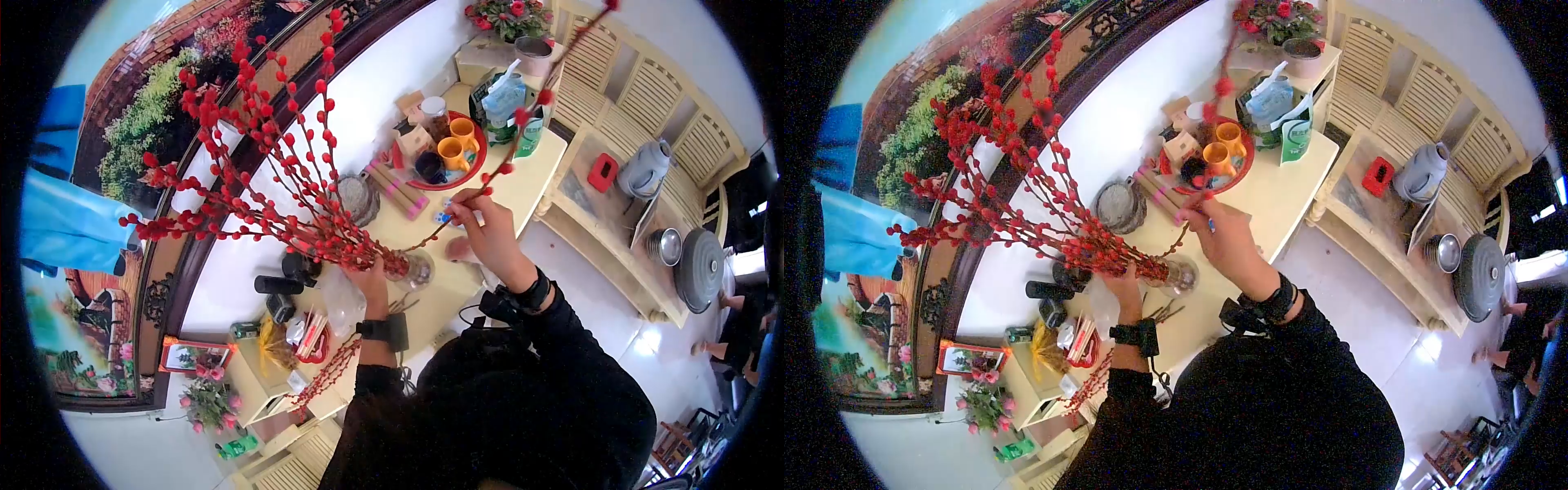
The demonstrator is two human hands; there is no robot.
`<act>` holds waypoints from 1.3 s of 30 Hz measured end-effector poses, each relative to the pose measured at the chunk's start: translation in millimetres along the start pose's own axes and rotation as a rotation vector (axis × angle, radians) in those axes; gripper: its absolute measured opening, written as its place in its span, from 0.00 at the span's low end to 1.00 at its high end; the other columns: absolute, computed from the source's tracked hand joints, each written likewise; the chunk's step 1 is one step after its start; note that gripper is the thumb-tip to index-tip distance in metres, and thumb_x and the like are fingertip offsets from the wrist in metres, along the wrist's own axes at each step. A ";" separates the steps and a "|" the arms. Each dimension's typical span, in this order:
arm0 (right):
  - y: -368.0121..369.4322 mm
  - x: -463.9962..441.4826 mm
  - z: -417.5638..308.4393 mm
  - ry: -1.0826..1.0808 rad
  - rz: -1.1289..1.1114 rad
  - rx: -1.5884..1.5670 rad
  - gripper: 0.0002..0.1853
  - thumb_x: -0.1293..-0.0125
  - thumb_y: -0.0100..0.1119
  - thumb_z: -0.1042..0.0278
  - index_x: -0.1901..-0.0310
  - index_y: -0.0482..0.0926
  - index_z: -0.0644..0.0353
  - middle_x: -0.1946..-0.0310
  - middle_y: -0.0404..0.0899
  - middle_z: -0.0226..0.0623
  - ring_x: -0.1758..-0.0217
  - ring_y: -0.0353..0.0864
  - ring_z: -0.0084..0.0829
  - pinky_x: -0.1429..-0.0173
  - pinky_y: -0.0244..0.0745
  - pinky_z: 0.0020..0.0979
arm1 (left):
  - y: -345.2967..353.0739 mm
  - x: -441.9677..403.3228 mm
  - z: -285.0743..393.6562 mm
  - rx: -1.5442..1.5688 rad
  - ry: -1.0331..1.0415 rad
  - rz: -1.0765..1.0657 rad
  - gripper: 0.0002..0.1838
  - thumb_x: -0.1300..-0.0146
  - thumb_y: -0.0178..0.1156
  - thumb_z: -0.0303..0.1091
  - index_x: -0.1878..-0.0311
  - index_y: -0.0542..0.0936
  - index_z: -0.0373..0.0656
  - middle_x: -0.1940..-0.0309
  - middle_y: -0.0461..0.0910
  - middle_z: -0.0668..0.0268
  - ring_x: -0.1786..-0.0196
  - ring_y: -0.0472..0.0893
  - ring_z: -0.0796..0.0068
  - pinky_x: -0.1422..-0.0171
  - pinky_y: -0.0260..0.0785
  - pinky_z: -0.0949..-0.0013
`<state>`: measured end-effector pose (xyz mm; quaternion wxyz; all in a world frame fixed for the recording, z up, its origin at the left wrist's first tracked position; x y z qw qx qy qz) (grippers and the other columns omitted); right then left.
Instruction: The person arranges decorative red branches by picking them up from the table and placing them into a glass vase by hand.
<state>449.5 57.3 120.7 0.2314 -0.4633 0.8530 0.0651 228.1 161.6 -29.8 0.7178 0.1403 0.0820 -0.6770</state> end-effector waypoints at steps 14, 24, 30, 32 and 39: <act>77.2 -5.7 -6.5 -0.286 -0.230 0.236 0.07 0.47 0.54 0.70 0.66 0.71 0.61 0.78 0.73 0.43 0.75 0.73 0.44 0.73 0.67 0.36 | -9.2 -1.2 -1.3 -0.147 0.035 0.015 0.32 0.63 0.59 0.17 0.50 0.60 0.36 0.56 0.66 0.59 0.55 0.69 0.72 0.52 0.65 0.72; 128.9 -0.8 25.4 -0.219 -0.250 0.399 0.09 0.48 0.54 0.67 0.67 0.71 0.61 0.77 0.73 0.45 0.74 0.73 0.45 0.72 0.67 0.37 | -8.6 -0.3 8.4 0.119 -0.062 -0.052 0.33 0.62 0.58 0.17 0.48 0.59 0.37 0.53 0.66 0.60 0.52 0.69 0.70 0.48 0.63 0.69; 133.6 1.4 23.5 -0.193 -0.211 0.429 0.09 0.47 0.54 0.66 0.66 0.71 0.60 0.76 0.73 0.45 0.73 0.73 0.45 0.72 0.68 0.37 | -15.1 -3.0 2.7 0.086 -0.006 -0.036 0.33 0.64 0.59 0.17 0.49 0.60 0.37 0.55 0.68 0.61 0.54 0.70 0.73 0.49 0.63 0.70; 133.2 3.5 21.9 -0.164 -0.244 0.452 0.11 0.47 0.53 0.67 0.62 0.71 0.59 0.75 0.74 0.45 0.73 0.74 0.45 0.72 0.68 0.36 | -21.3 -5.7 -20.8 0.013 0.007 -0.044 0.33 0.65 0.61 0.17 0.50 0.62 0.37 0.55 0.69 0.62 0.53 0.69 0.71 0.49 0.63 0.68; 135.5 10.4 30.8 -0.256 -0.259 0.459 0.13 0.46 0.52 0.68 0.58 0.68 0.58 0.73 0.74 0.45 0.73 0.73 0.46 0.72 0.69 0.37 | -20.9 -0.5 6.6 -0.011 -0.095 -0.034 0.32 0.62 0.61 0.21 0.49 0.62 0.37 0.54 0.69 0.63 0.52 0.68 0.70 0.45 0.58 0.67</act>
Point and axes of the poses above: each hand's wrist, its own x-axis away from the middle knuckle, its own y-axis out of the palm, z = x × y, the point moved 2 cm from there along -x, towards the middle knuckle
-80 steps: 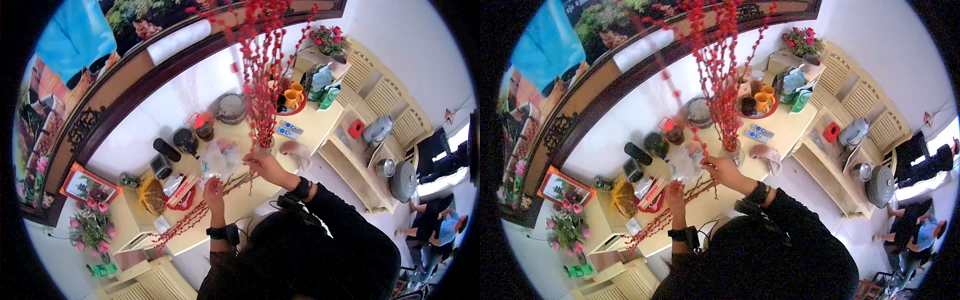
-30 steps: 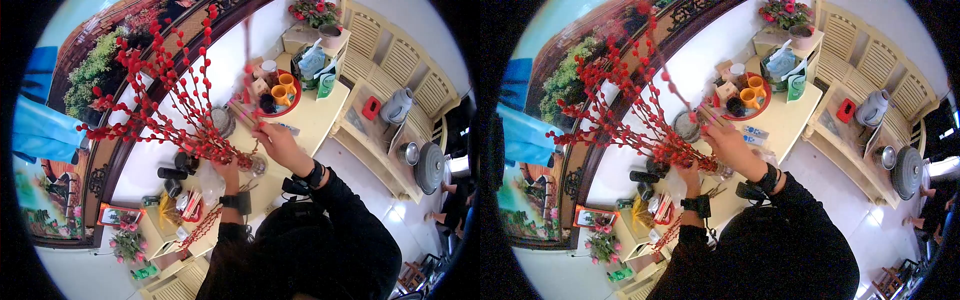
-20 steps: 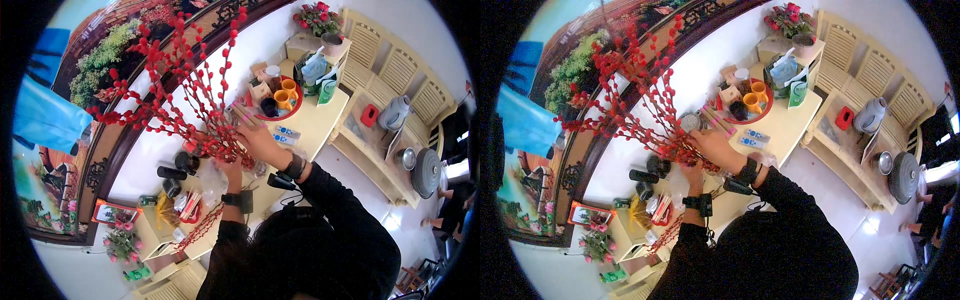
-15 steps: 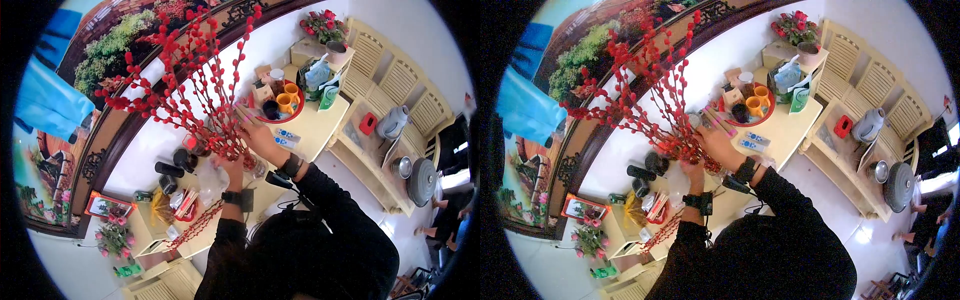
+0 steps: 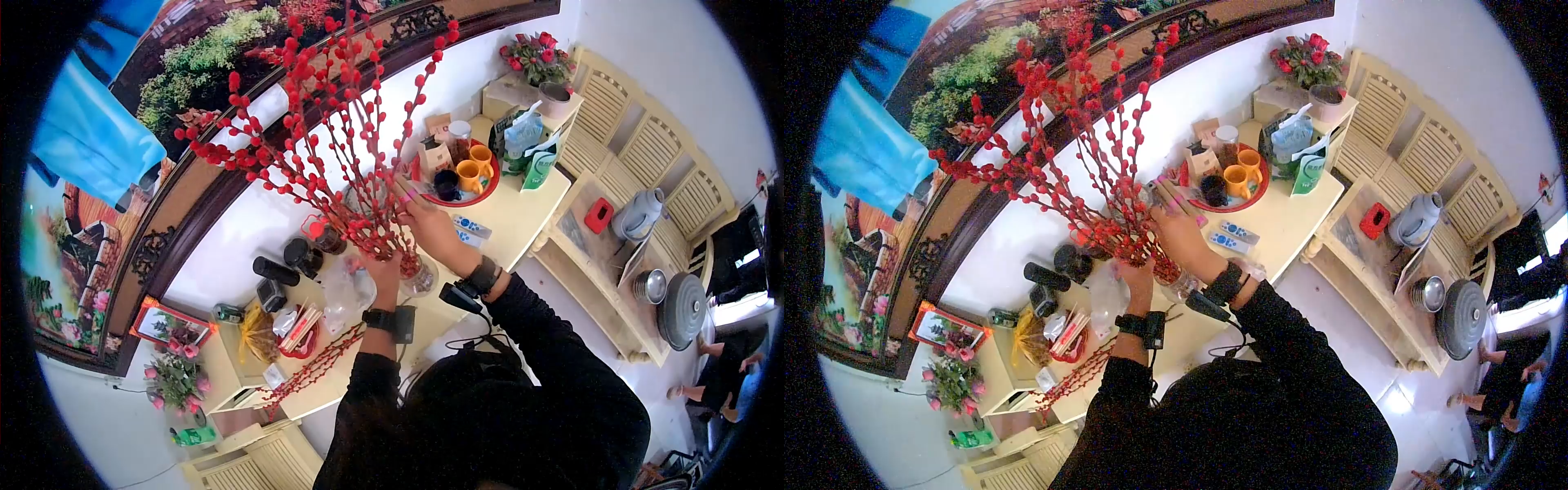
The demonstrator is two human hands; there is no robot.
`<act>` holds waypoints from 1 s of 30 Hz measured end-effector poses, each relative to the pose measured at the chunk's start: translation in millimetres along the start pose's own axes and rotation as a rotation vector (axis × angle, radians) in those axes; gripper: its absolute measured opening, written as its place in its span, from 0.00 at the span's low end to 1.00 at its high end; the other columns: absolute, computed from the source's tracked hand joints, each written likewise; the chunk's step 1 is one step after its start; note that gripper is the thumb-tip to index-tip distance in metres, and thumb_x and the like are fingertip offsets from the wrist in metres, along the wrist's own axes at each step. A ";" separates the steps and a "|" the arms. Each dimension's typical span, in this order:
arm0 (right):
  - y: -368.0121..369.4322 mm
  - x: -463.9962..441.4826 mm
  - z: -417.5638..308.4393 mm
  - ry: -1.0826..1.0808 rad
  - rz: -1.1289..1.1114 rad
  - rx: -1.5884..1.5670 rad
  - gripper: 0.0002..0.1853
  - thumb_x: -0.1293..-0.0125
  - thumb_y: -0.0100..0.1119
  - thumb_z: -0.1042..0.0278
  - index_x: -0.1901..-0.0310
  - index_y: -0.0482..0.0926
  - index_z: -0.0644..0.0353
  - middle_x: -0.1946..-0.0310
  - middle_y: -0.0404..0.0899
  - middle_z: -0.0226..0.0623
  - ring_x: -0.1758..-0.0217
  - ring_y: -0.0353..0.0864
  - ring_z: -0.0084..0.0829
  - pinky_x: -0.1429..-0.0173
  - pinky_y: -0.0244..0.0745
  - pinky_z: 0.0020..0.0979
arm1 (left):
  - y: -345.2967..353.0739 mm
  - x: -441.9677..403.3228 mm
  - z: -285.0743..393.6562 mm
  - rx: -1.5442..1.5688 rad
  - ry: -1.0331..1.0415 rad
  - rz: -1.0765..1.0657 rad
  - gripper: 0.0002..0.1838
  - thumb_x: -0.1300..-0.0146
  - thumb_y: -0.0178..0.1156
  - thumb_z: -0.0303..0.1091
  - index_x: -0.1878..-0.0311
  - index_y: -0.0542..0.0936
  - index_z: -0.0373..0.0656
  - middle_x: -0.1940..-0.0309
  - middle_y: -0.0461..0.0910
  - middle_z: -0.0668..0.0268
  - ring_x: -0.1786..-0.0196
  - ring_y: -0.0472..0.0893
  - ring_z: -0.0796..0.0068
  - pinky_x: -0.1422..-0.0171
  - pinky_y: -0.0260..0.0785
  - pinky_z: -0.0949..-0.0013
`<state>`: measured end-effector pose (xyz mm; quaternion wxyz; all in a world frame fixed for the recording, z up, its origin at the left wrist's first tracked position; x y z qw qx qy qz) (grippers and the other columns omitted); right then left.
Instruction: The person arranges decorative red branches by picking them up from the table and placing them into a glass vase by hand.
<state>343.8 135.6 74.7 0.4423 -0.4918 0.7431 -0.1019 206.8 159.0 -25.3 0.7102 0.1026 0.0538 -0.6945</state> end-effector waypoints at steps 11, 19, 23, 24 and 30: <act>-5.8 -1.5 -5.9 0.013 -0.023 0.020 0.09 0.45 0.51 0.67 0.65 0.71 0.62 0.73 0.73 0.48 0.73 0.73 0.47 0.71 0.68 0.39 | -2.5 2.6 4.3 0.111 0.076 -0.022 0.31 0.61 0.62 0.24 0.49 0.62 0.37 0.54 0.69 0.62 0.54 0.70 0.69 0.49 0.62 0.67; -8.4 0.9 -9.1 0.131 0.058 -0.042 0.09 0.47 0.52 0.68 0.67 0.72 0.63 0.71 0.73 0.47 0.70 0.73 0.46 0.69 0.67 0.39 | 4.1 2.3 11.7 0.137 0.110 -0.070 0.33 0.62 0.55 0.15 0.47 0.58 0.38 0.56 0.69 0.61 0.56 0.72 0.70 0.52 0.66 0.70; -16.8 4.4 -12.9 0.142 0.131 -0.025 0.08 0.46 0.51 0.69 0.66 0.73 0.62 0.70 0.74 0.46 0.68 0.73 0.45 0.67 0.67 0.39 | 6.5 3.9 10.2 0.197 0.078 -0.090 0.35 0.62 0.53 0.12 0.46 0.55 0.39 0.56 0.68 0.61 0.56 0.72 0.70 0.54 0.68 0.70; -18.0 5.7 -13.1 0.127 0.160 -0.025 0.08 0.46 0.50 0.69 0.65 0.74 0.61 0.69 0.74 0.46 0.68 0.73 0.45 0.66 0.68 0.40 | 7.5 4.8 12.3 0.181 0.084 -0.084 0.36 0.62 0.53 0.12 0.45 0.54 0.39 0.55 0.68 0.61 0.55 0.72 0.70 0.54 0.68 0.70; -23.5 15.3 -19.0 0.108 0.247 -0.052 0.07 0.49 0.56 0.69 0.70 0.76 0.63 0.75 0.74 0.43 0.77 0.74 0.41 0.74 0.69 0.31 | 7.8 2.3 6.1 0.119 0.080 -0.082 0.38 0.60 0.54 0.13 0.43 0.51 0.39 0.54 0.66 0.61 0.54 0.71 0.70 0.53 0.67 0.71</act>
Point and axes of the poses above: each hand's wrist, its own x-axis away from the middle knuckle, its own y-axis out of the palm, z = x × y, the point moved 2 cm from there along -x, towards the middle knuckle
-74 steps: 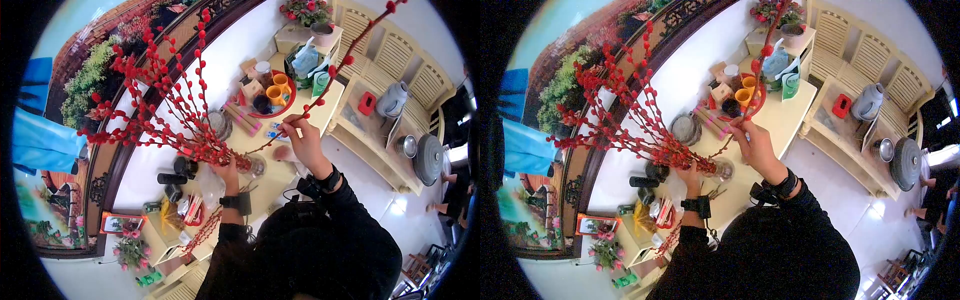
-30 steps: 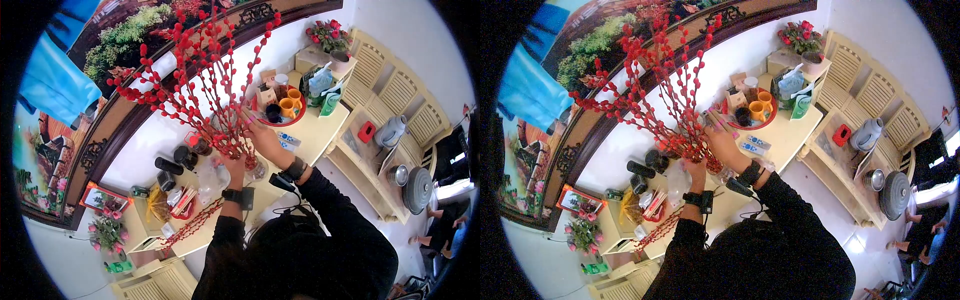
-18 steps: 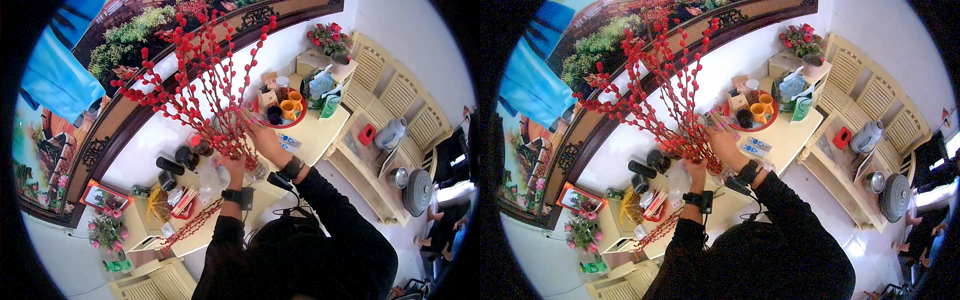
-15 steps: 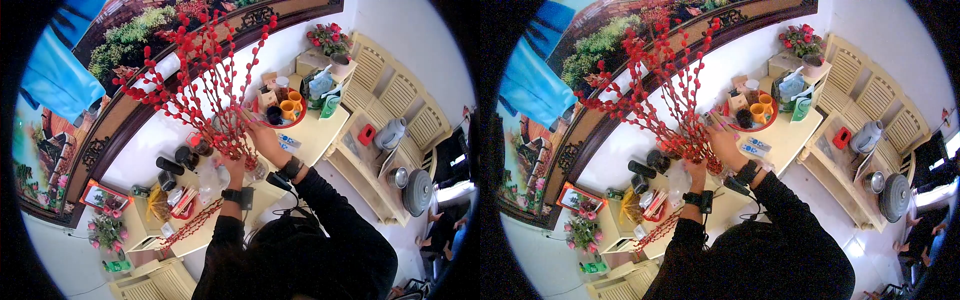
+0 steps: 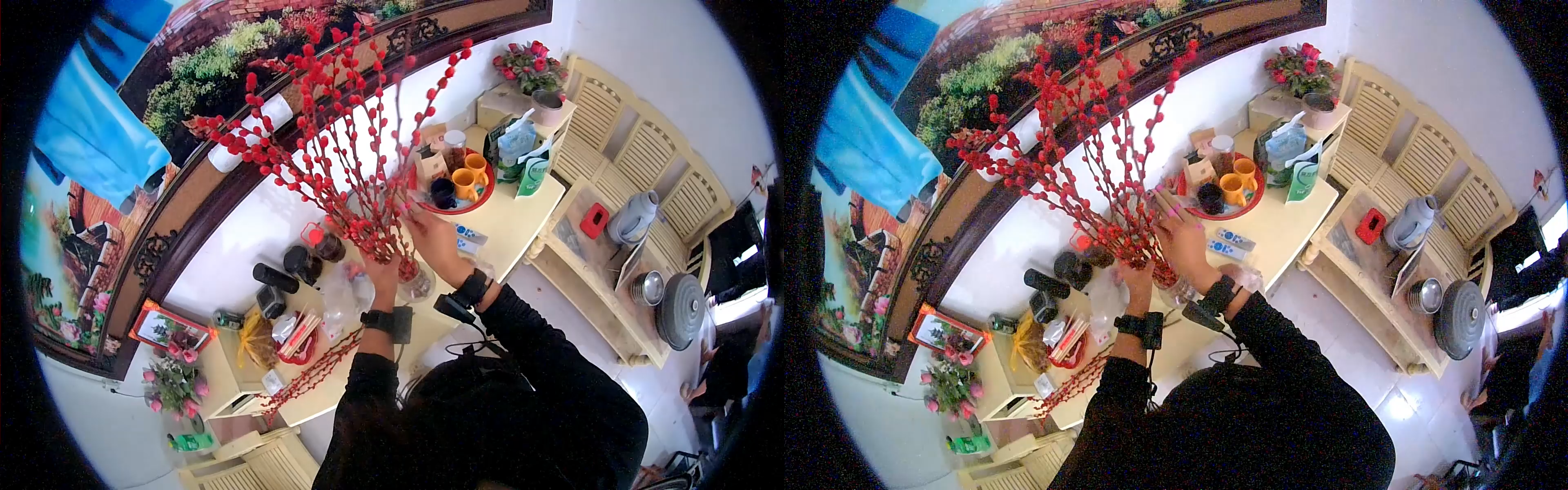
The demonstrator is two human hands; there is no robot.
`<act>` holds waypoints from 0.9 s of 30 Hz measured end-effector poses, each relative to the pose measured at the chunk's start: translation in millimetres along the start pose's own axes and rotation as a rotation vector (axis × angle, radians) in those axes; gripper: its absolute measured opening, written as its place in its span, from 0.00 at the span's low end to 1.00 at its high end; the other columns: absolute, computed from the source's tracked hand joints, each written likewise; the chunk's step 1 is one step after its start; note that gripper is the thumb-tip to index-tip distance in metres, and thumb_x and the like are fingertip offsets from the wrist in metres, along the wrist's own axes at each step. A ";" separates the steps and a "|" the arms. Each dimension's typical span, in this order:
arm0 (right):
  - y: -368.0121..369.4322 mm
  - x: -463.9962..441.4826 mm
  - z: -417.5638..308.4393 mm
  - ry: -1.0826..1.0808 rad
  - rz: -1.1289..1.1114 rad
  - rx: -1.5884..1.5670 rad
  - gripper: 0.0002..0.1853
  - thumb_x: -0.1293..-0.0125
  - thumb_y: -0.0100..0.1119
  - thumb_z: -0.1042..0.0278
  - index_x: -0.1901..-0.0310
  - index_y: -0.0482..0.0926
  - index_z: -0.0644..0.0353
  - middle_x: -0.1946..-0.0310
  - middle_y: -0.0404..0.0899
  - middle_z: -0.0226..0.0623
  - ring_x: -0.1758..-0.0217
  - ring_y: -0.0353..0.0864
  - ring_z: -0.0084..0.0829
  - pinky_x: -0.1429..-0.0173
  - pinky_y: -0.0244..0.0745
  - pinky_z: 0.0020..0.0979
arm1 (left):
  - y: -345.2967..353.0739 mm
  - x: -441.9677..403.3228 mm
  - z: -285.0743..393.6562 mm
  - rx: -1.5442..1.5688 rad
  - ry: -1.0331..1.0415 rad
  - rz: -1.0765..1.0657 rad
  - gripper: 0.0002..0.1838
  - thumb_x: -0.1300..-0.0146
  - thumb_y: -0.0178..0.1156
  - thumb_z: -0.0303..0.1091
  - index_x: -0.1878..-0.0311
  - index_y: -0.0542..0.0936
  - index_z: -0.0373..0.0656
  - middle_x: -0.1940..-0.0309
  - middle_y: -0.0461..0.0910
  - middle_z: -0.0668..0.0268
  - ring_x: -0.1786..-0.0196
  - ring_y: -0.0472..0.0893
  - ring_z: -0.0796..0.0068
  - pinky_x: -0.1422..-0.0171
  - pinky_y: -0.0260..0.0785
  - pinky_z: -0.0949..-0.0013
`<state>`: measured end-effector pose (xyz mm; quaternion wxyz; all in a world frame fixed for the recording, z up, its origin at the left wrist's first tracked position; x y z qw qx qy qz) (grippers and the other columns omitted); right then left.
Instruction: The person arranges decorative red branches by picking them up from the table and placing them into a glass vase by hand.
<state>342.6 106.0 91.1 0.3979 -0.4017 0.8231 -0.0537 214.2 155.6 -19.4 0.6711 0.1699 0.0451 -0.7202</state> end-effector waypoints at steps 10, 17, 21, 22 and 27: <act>-8.0 8.8 -6.2 0.009 0.003 -0.089 0.06 0.50 0.56 0.70 0.69 0.75 0.62 0.68 0.75 0.42 0.67 0.74 0.42 0.68 0.69 0.35 | -6.3 -10.1 -37.4 0.190 -0.085 0.003 0.35 0.57 0.55 0.16 0.43 0.53 0.37 0.57 0.69 0.62 0.57 0.72 0.73 0.54 0.66 0.74; -21.5 12.4 1.9 -0.018 0.148 -0.052 0.07 0.49 0.55 0.75 0.67 0.74 0.66 0.72 0.74 0.45 0.72 0.74 0.42 0.70 0.70 0.29 | 2.5 -1.9 -12.3 0.054 0.020 0.059 0.34 0.57 0.55 0.16 0.44 0.54 0.37 0.57 0.70 0.62 0.57 0.72 0.73 0.53 0.66 0.74; -13.2 10.2 12.6 0.090 0.099 -0.066 0.07 0.47 0.54 0.70 0.68 0.73 0.62 0.72 0.74 0.47 0.73 0.74 0.46 0.73 0.69 0.36 | 3.8 0.5 -3.2 0.007 0.004 0.048 0.34 0.57 0.55 0.16 0.44 0.54 0.37 0.57 0.70 0.62 0.57 0.72 0.73 0.53 0.65 0.74; -11.8 9.4 12.9 0.100 0.108 -0.071 0.07 0.47 0.54 0.69 0.68 0.73 0.62 0.73 0.74 0.46 0.74 0.73 0.46 0.73 0.68 0.36 | 4.3 0.0 -2.6 0.012 0.014 0.038 0.34 0.57 0.55 0.16 0.44 0.54 0.37 0.57 0.70 0.62 0.57 0.72 0.73 0.53 0.65 0.74; -5.8 3.9 10.5 0.134 0.126 -0.040 0.07 0.46 0.53 0.68 0.68 0.73 0.62 0.75 0.74 0.46 0.75 0.73 0.46 0.74 0.68 0.37 | 2.0 -1.2 -5.5 0.122 -0.032 0.022 0.34 0.57 0.55 0.16 0.44 0.54 0.36 0.57 0.70 0.62 0.58 0.73 0.74 0.53 0.66 0.74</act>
Point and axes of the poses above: each hand's wrist, its own x-axis away from the middle knuckle, its own y-axis out of the palm, z = x × y, the point moved 2 cm from there along -x, towards the middle knuckle
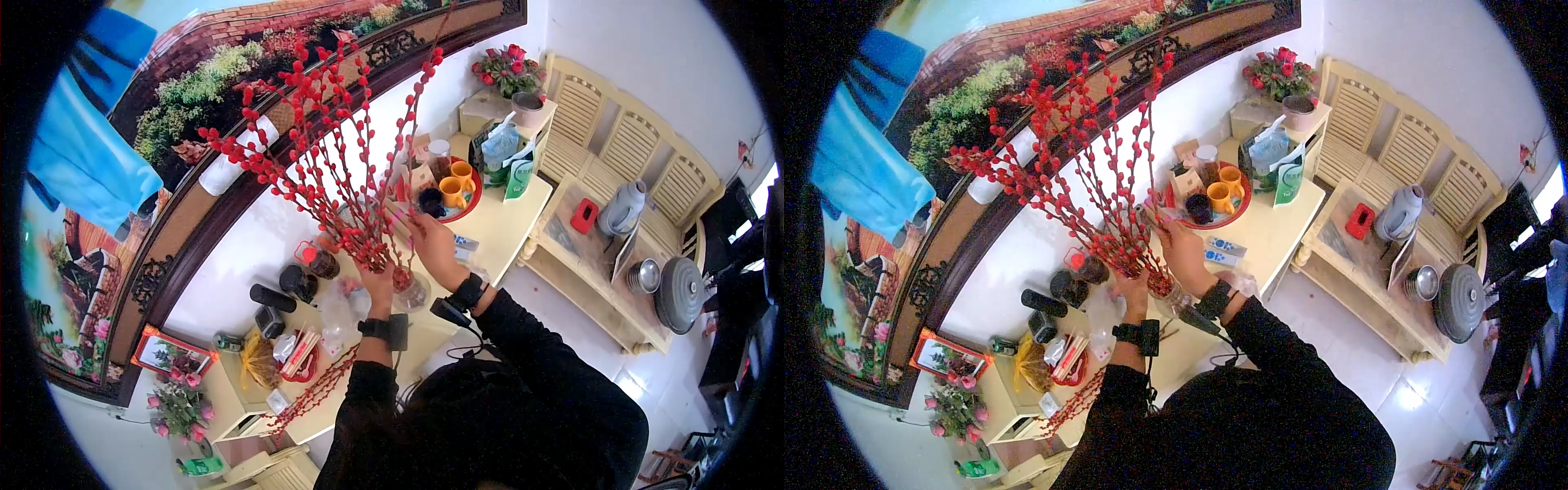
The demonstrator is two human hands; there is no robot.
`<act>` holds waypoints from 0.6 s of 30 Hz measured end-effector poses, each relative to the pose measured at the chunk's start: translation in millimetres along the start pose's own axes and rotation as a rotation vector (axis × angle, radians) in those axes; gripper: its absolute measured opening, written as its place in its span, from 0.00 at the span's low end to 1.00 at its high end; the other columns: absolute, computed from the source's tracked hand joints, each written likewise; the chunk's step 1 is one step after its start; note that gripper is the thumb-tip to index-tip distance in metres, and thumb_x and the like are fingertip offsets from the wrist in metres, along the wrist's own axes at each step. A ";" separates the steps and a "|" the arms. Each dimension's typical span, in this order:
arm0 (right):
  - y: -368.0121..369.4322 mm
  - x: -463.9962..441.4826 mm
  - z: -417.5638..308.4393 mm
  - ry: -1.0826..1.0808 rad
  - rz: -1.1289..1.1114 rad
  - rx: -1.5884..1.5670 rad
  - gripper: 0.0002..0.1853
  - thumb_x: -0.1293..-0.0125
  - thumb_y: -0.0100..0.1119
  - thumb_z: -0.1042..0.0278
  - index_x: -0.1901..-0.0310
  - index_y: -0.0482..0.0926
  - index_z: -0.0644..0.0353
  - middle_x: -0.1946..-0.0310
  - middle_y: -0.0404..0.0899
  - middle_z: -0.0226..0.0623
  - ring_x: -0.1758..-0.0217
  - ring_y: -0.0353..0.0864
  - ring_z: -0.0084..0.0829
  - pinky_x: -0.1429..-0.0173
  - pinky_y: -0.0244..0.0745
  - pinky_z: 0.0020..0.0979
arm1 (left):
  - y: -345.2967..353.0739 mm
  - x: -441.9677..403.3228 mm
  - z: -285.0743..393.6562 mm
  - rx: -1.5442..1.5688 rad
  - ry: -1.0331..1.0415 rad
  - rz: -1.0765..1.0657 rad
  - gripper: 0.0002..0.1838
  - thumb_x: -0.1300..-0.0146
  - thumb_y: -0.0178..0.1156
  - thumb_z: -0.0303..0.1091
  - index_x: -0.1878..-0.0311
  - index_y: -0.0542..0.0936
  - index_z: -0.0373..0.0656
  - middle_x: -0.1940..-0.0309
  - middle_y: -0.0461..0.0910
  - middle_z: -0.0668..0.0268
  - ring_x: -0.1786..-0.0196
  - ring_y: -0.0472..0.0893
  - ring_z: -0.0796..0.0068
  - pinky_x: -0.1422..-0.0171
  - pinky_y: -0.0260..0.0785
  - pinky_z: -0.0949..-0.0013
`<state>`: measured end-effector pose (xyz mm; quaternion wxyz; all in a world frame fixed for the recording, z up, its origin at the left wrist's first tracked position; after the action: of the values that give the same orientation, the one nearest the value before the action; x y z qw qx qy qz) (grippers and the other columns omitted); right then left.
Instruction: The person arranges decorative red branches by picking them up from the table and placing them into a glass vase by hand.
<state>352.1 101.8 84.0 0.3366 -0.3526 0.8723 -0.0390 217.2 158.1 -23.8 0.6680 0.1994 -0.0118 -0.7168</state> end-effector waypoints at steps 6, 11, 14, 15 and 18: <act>14.2 -1.0 12.6 0.052 -0.065 0.089 0.08 0.47 0.55 0.69 0.68 0.73 0.65 0.76 0.74 0.47 0.75 0.75 0.43 0.73 0.68 0.33 | 3.5 3.1 13.4 -0.263 0.077 0.040 0.34 0.57 0.56 0.18 0.45 0.55 0.36 0.59 0.72 0.62 0.59 0.74 0.74 0.54 0.66 0.73; 13.1 -3.7 6.4 0.022 -0.099 -0.008 0.07 0.47 0.54 0.69 0.69 0.73 0.64 0.76 0.73 0.47 0.74 0.74 0.44 0.72 0.68 0.35 | 8.7 3.5 22.7 -0.190 0.099 0.035 0.33 0.57 0.57 0.19 0.45 0.56 0.36 0.60 0.72 0.62 0.59 0.74 0.74 0.54 0.66 0.74; 14.5 -4.3 6.2 0.027 -0.149 -0.022 0.07 0.47 0.54 0.69 0.69 0.73 0.64 0.77 0.73 0.48 0.73 0.73 0.45 0.71 0.67 0.35 | 6.8 2.2 19.2 -0.251 0.101 0.033 0.33 0.57 0.57 0.19 0.45 0.56 0.36 0.60 0.72 0.63 0.59 0.74 0.74 0.54 0.66 0.74; 16.4 -4.1 8.5 0.032 -0.173 -0.008 0.07 0.47 0.54 0.69 0.69 0.73 0.64 0.77 0.73 0.48 0.73 0.73 0.46 0.71 0.67 0.35 | 4.7 0.6 14.8 -0.254 0.080 0.023 0.33 0.57 0.57 0.19 0.45 0.56 0.36 0.60 0.72 0.63 0.60 0.74 0.74 0.54 0.66 0.74; 19.4 -3.9 9.4 -0.056 -0.198 -0.036 0.07 0.47 0.54 0.69 0.69 0.72 0.64 0.77 0.73 0.48 0.72 0.73 0.46 0.71 0.67 0.35 | -1.2 -1.2 2.3 -0.230 0.018 0.020 0.33 0.57 0.57 0.19 0.46 0.56 0.36 0.60 0.72 0.63 0.60 0.74 0.74 0.54 0.66 0.74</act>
<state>348.5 120.3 73.0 0.3492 -0.4439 0.8239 -0.0466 215.4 158.8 -21.7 0.6937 0.1278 0.0748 -0.7049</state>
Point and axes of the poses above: each hand's wrist, its own x-axis away from the middle knuckle, its own y-axis out of the palm, z = x × y, the point moved 2 cm from there along -x, towards the middle knuckle
